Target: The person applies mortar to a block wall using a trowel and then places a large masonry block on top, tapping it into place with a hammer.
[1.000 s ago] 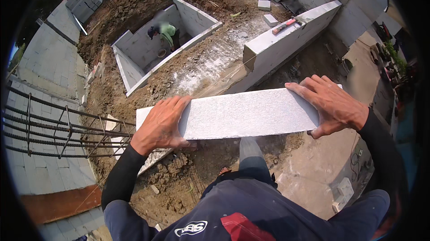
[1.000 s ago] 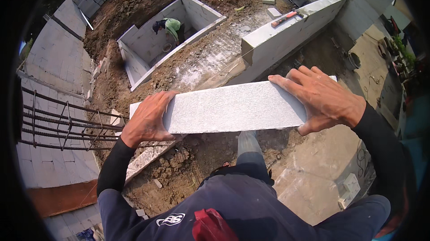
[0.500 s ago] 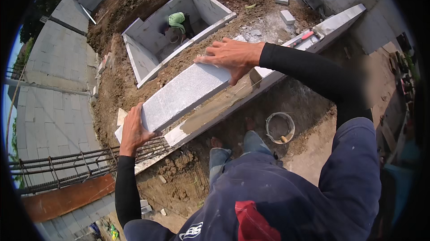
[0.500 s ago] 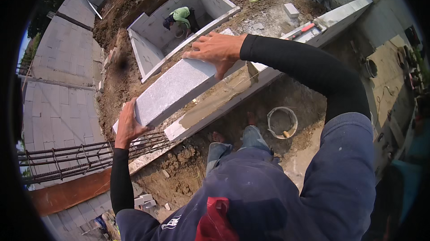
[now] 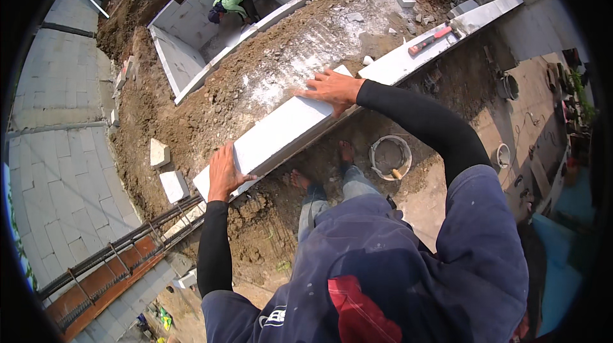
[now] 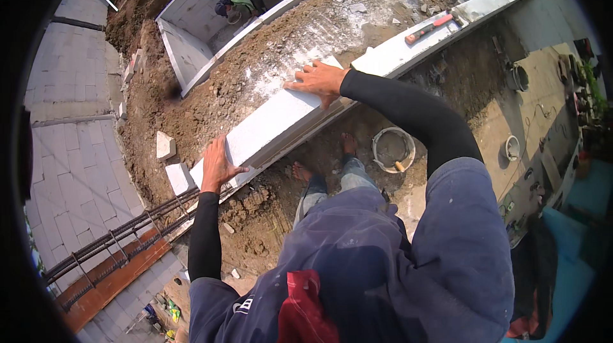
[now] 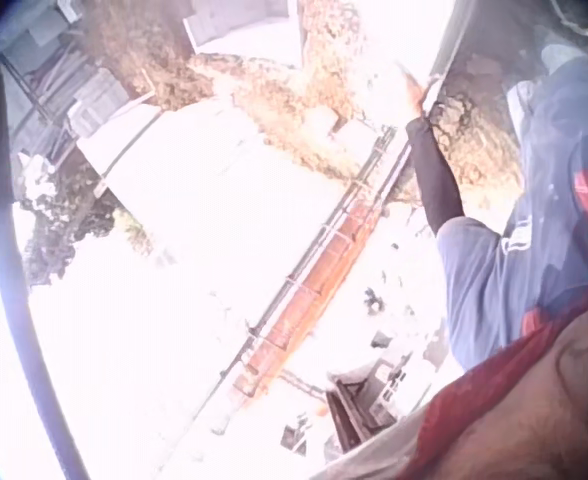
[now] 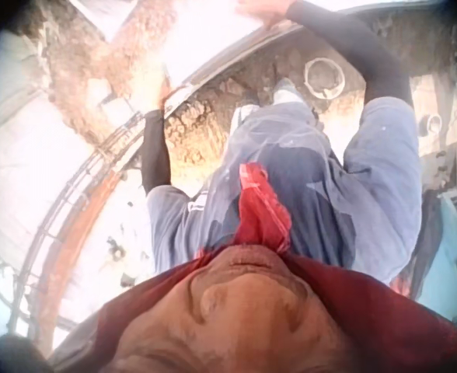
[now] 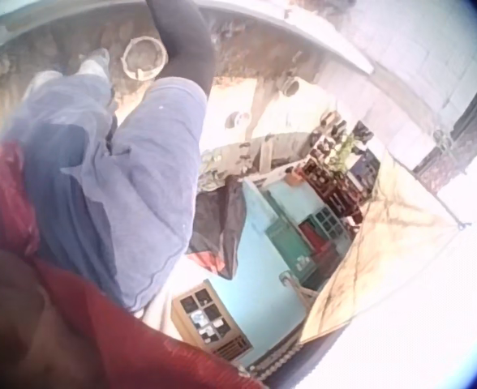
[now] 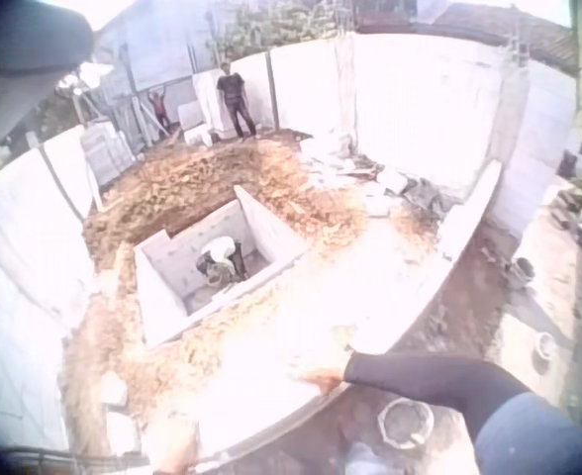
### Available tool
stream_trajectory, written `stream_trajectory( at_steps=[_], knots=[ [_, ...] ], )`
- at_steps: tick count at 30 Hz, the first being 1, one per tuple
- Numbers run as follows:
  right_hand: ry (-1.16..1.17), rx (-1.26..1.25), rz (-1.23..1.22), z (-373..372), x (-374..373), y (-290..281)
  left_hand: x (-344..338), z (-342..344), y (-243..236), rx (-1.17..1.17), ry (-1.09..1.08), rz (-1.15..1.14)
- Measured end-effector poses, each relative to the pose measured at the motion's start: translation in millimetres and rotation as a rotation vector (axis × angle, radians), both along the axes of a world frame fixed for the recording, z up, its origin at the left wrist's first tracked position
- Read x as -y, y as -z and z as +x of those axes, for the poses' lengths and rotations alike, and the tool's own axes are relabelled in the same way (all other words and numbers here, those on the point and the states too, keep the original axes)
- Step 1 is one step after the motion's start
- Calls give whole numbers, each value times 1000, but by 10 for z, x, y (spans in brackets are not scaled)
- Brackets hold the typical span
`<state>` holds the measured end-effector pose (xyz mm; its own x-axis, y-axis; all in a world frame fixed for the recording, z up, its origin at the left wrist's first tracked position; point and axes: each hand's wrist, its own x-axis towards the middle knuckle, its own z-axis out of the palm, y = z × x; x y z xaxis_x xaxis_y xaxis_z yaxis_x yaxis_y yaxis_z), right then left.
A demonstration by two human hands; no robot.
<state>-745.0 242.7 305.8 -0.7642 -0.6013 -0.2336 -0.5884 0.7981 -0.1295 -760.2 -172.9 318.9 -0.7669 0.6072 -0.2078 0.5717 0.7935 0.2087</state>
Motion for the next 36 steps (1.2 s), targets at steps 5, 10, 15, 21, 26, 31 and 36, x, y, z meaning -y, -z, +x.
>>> stream_trajectory(
  at_steps=[5, 10, 15, 21, 26, 31, 36],
  knots=[
    [-1, -41, 0, 80, -170, 329, -165, 37, 227, 32, -8, -30],
    [6, -36, -27, 145, -231, 437, -215, 123, 426, 21, 14, 24],
    [32, -17, 17, 231, -349, 532, -338, 144, 565, 2, 19, -4],
    [51, -24, 19, 316, -414, 682, -422, 168, 743, 0, 30, -33],
    [37, -48, 2, 333, -432, 791, -448, 222, 833, -15, 38, -36],
    [49, -86, 9, 342, -440, 910, -474, 231, 893, -11, 36, -41],
    [56, -51, 5, 324, -413, 919, -437, 235, 952, -33, 47, -10]
  ],
)
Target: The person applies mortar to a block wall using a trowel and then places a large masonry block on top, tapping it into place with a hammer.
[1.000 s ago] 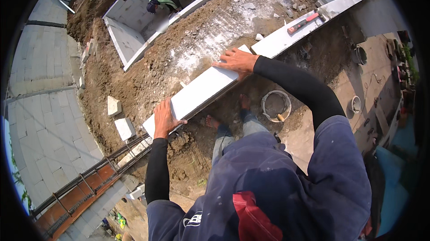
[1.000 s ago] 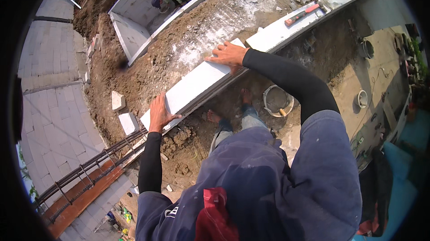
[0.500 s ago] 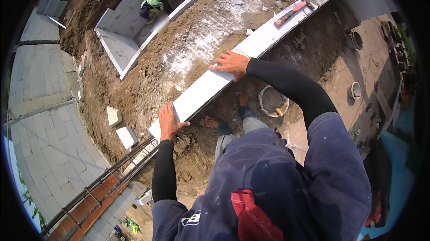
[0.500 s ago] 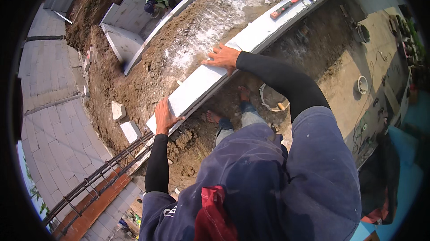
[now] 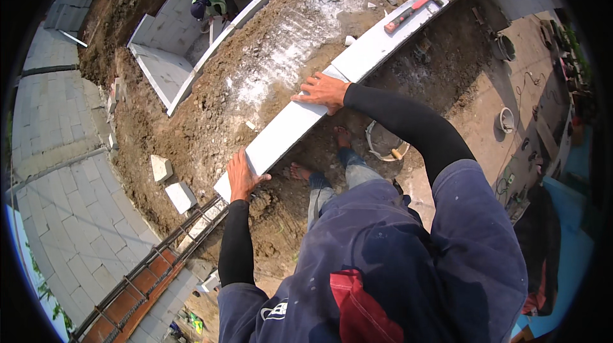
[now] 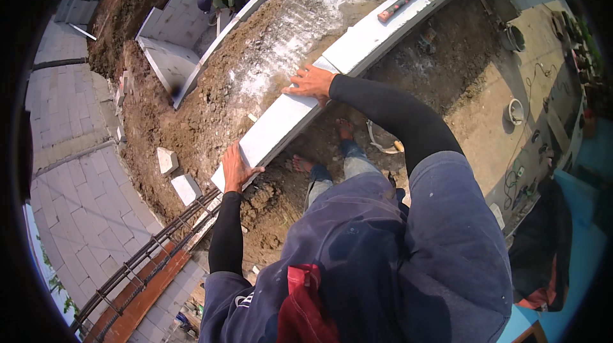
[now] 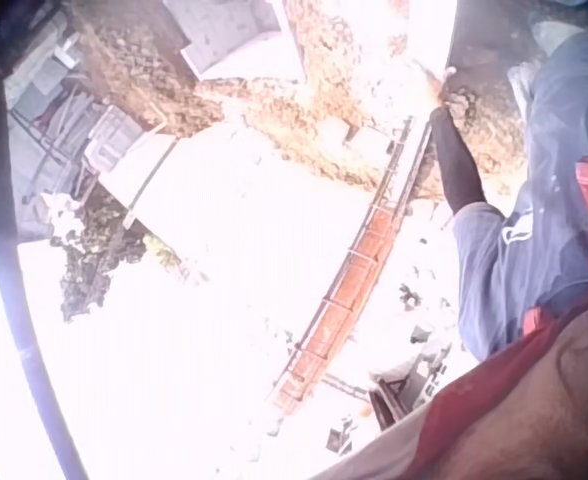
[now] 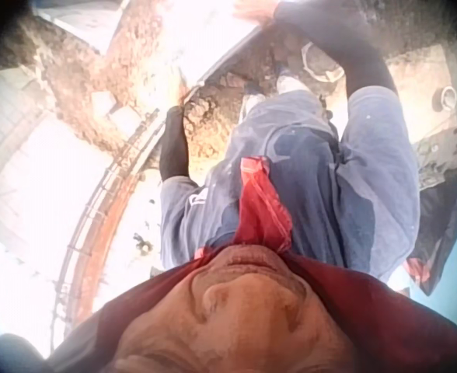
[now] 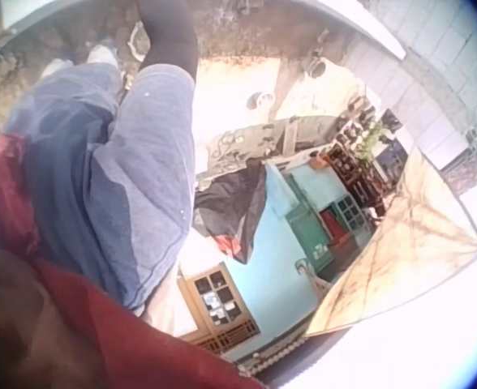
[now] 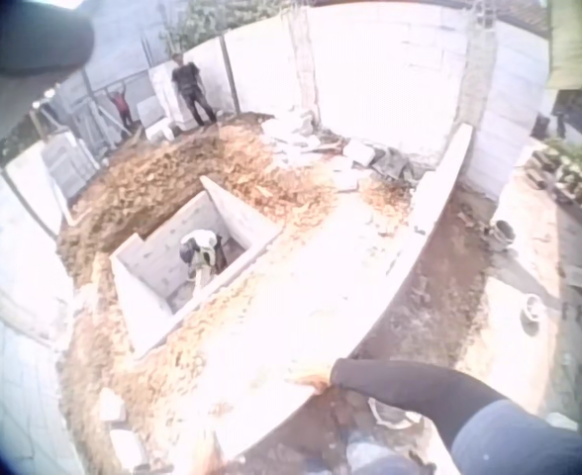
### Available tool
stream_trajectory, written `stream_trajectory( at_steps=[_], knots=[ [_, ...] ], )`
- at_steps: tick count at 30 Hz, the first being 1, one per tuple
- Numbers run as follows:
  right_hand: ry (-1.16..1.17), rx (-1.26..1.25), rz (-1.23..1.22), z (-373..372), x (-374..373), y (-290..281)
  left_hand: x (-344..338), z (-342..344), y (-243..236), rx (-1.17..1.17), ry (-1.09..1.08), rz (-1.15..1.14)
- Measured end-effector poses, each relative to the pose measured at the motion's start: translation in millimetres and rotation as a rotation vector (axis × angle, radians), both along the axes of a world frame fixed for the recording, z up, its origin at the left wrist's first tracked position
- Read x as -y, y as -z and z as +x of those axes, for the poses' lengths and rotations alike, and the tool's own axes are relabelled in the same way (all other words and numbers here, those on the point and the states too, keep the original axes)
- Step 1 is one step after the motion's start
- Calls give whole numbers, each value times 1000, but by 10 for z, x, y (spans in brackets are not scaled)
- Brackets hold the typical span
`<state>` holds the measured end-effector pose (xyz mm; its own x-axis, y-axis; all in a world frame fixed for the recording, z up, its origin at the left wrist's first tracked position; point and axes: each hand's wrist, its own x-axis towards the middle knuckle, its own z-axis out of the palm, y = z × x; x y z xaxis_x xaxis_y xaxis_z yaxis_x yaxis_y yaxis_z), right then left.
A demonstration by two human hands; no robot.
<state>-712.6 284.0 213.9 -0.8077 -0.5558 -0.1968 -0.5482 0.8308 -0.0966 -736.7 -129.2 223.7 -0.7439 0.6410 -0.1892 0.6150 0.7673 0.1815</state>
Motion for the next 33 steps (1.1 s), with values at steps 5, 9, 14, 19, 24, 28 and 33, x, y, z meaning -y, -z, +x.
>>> stream_trajectory(
  at_steps=[5, 9, 14, 19, 24, 28, 33],
  knots=[
    [8, -15, -16, 10, -13, 38, -33, -19, -24, 41, -21, 2],
    [26, -8, 4, 31, -6, 22, -46, -20, -25, 50, -25, -2],
    [141, 25, -138, 43, -90, -173, -47, -20, -6, 22, -6, 28],
    [863, -204, -680, 100, -1161, -805, -38, -16, -24, 27, -1, 12],
    [1629, -436, -824, 649, -2475, -774, -44, -31, -17, -26, 57, 53],
    [1955, -255, -1007, 672, -2670, -333, 27, -34, -26, 2, 36, 6],
    [2070, -57, -873, 536, -2711, -88, 0, -58, -46, 37, 35, 17]
  ],
)
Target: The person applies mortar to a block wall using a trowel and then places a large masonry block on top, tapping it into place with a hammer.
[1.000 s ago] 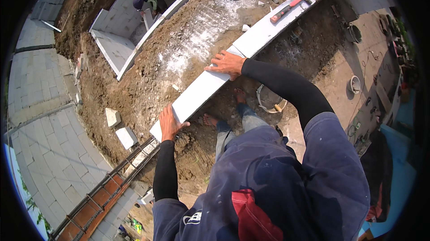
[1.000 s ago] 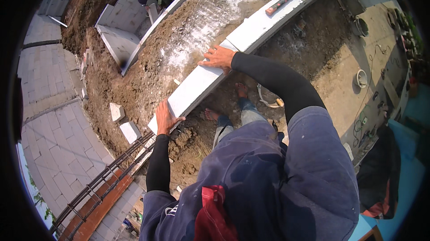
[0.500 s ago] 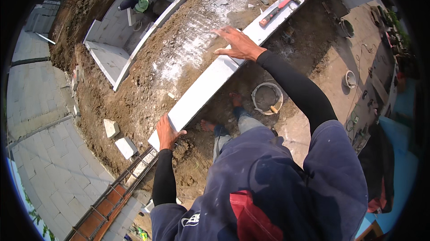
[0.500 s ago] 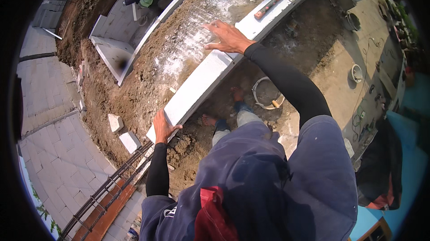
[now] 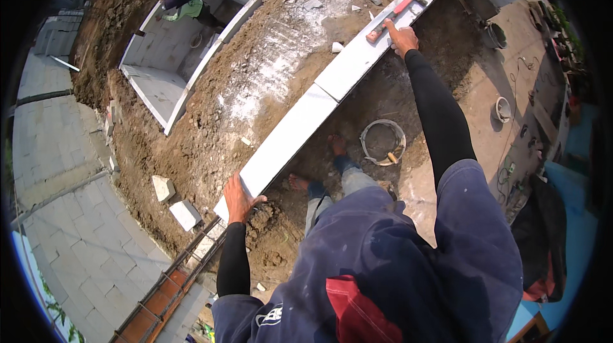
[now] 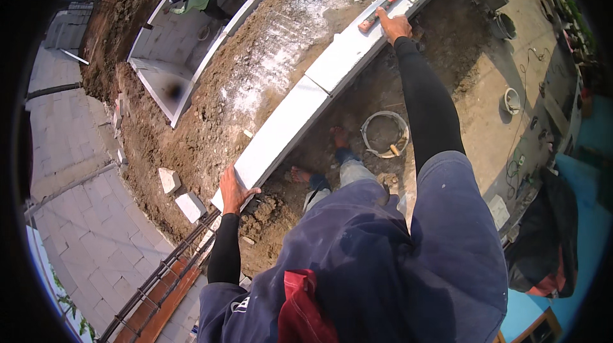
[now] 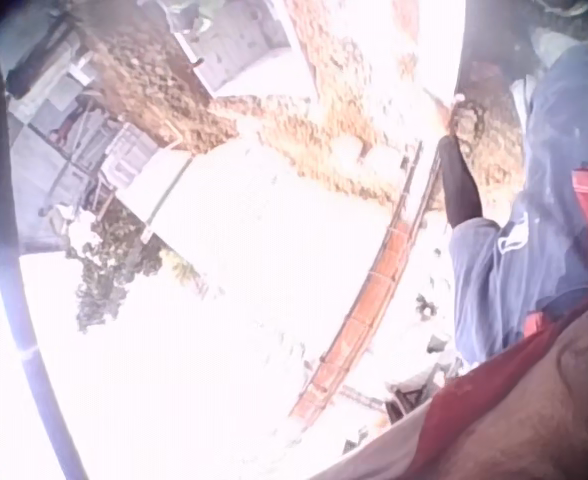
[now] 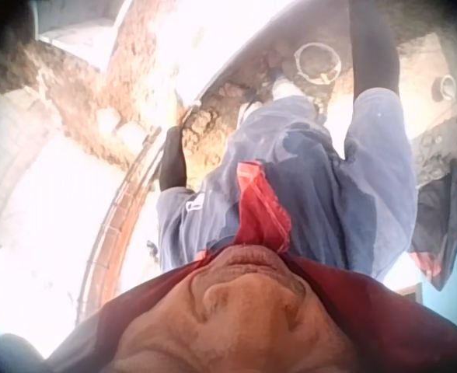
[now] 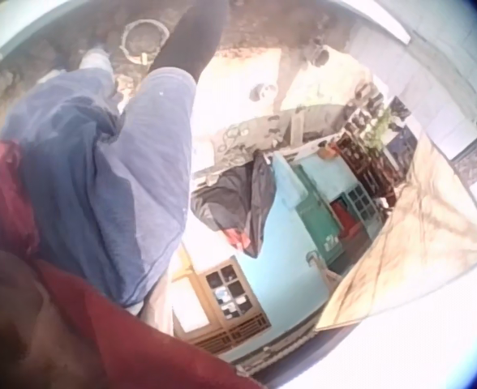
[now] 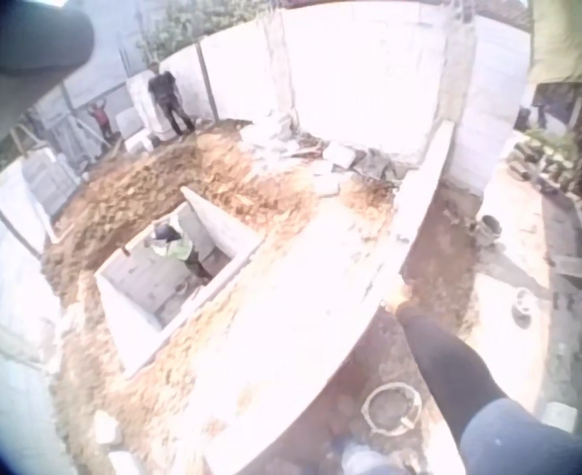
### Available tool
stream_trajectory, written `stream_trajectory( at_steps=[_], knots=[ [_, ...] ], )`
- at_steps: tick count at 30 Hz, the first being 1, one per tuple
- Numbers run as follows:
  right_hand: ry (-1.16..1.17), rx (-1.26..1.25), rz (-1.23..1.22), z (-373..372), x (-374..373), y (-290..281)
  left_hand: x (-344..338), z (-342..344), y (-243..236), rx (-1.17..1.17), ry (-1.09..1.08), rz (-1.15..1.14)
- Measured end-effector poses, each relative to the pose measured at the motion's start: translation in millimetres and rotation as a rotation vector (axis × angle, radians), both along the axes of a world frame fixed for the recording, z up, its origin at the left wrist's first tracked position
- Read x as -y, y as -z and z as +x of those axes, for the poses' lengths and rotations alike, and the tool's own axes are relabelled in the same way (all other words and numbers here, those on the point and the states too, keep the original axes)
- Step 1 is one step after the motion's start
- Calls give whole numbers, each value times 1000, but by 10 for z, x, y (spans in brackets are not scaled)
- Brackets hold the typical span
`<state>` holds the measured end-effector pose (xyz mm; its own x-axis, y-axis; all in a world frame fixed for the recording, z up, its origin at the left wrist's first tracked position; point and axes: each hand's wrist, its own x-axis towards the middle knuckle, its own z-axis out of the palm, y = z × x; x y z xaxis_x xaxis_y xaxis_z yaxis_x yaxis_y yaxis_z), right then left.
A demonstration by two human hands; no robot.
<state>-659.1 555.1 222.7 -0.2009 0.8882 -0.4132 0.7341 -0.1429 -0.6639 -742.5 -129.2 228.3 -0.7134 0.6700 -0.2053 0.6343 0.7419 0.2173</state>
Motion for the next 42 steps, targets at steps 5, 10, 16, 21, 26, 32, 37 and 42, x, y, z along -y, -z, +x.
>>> stream_trajectory(
  at_steps=[5, 10, 16, 21, 26, 32, 37, 42],
  knots=[
    [-53, 180, 72, -264, 99, 152, -19, 75, -43, -21, -61, -79],
    [-109, 221, 85, -420, 251, 87, -131, 370, -279, -113, -103, -275],
    [163, -546, -215, -56, -582, 366, -353, 439, 63, 7, -94, -308],
    [223, -784, -317, -31, 133, -291, 100, 920, -265, -111, -296, -103],
    [-43, -460, -151, 1295, 1117, -495, 309, 1530, -484, 68, -477, -16],
    [-283, -218, -84, 1806, 2543, -743, 1462, 2016, 223, 314, -905, 67],
    [-567, -135, -310, 1835, 3261, -993, 1594, 1485, 557, 310, -823, 259],
    [-898, -61, -468, 1058, 3880, -1653, 1600, 1112, 903, 166, -677, 449]
  ],
)
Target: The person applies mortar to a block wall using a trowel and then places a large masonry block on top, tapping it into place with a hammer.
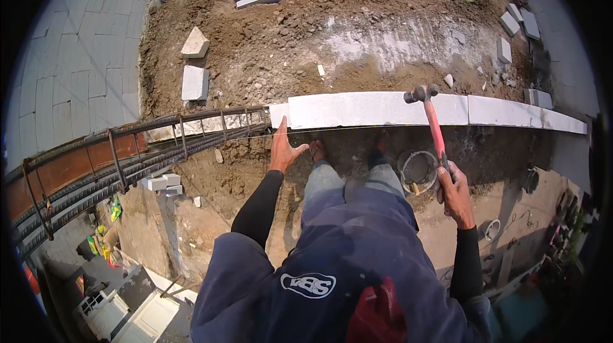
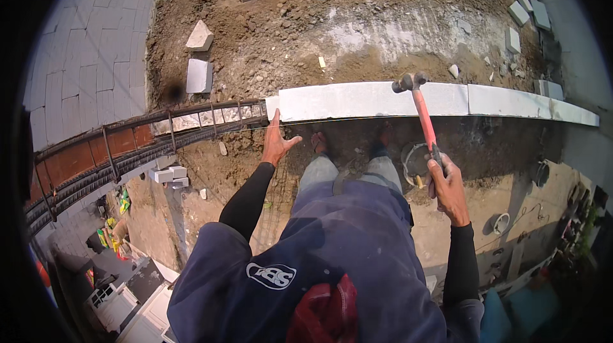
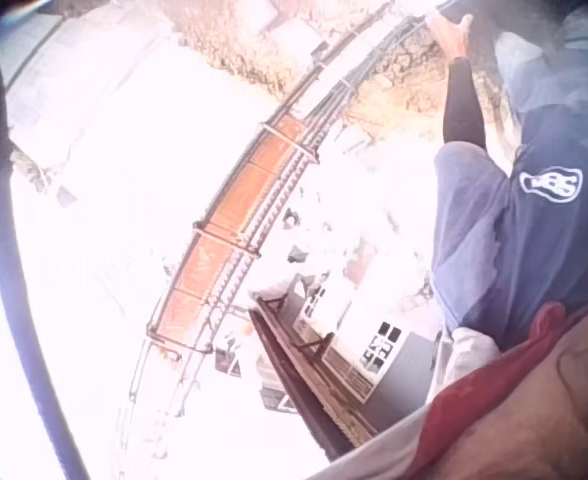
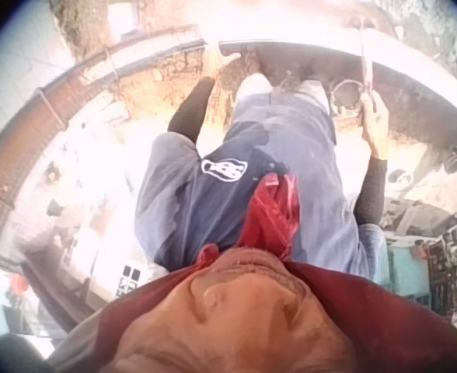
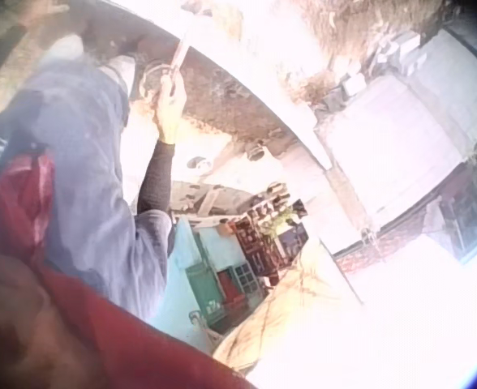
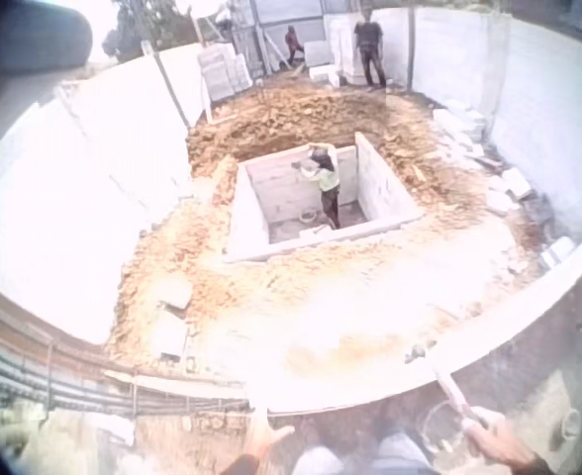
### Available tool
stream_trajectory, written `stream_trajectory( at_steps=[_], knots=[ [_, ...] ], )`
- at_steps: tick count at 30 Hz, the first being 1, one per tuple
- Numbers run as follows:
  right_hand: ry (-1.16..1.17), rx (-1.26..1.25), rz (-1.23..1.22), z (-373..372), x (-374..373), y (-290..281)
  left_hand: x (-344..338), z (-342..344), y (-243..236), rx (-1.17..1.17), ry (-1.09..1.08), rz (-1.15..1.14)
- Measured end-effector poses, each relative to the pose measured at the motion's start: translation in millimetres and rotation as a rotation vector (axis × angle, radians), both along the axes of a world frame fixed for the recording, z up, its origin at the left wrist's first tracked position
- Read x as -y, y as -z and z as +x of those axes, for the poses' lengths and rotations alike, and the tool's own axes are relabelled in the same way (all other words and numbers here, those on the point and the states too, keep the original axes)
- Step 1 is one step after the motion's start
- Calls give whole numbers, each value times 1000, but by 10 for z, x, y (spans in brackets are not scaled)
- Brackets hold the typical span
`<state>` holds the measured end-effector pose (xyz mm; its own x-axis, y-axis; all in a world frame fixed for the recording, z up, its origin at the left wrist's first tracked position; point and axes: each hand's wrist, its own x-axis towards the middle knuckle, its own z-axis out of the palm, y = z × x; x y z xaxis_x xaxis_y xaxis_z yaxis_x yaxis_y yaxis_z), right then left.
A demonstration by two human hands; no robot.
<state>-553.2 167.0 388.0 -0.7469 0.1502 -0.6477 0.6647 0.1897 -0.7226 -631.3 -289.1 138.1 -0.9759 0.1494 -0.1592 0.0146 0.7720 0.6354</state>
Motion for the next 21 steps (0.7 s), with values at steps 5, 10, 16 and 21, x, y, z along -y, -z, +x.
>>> stream_trajectory(
  at_steps=[5, 10, 16, 21],
  knots=[
    [-571, -139, 457, -1160, 163, 24, -106, -423, 52, -111, 66, 175],
    [-829, 27, 390, -2341, 669, 318, -197, -445, 162, -25, -95, 414],
    [-1111, 159, 555, -2991, 948, 617, -540, -92, -1, 59, -461, 482],
    [-1070, 217, 482, -3158, 1013, 1020, -813, -7, -60, -148, -598, 450]
  ],
)
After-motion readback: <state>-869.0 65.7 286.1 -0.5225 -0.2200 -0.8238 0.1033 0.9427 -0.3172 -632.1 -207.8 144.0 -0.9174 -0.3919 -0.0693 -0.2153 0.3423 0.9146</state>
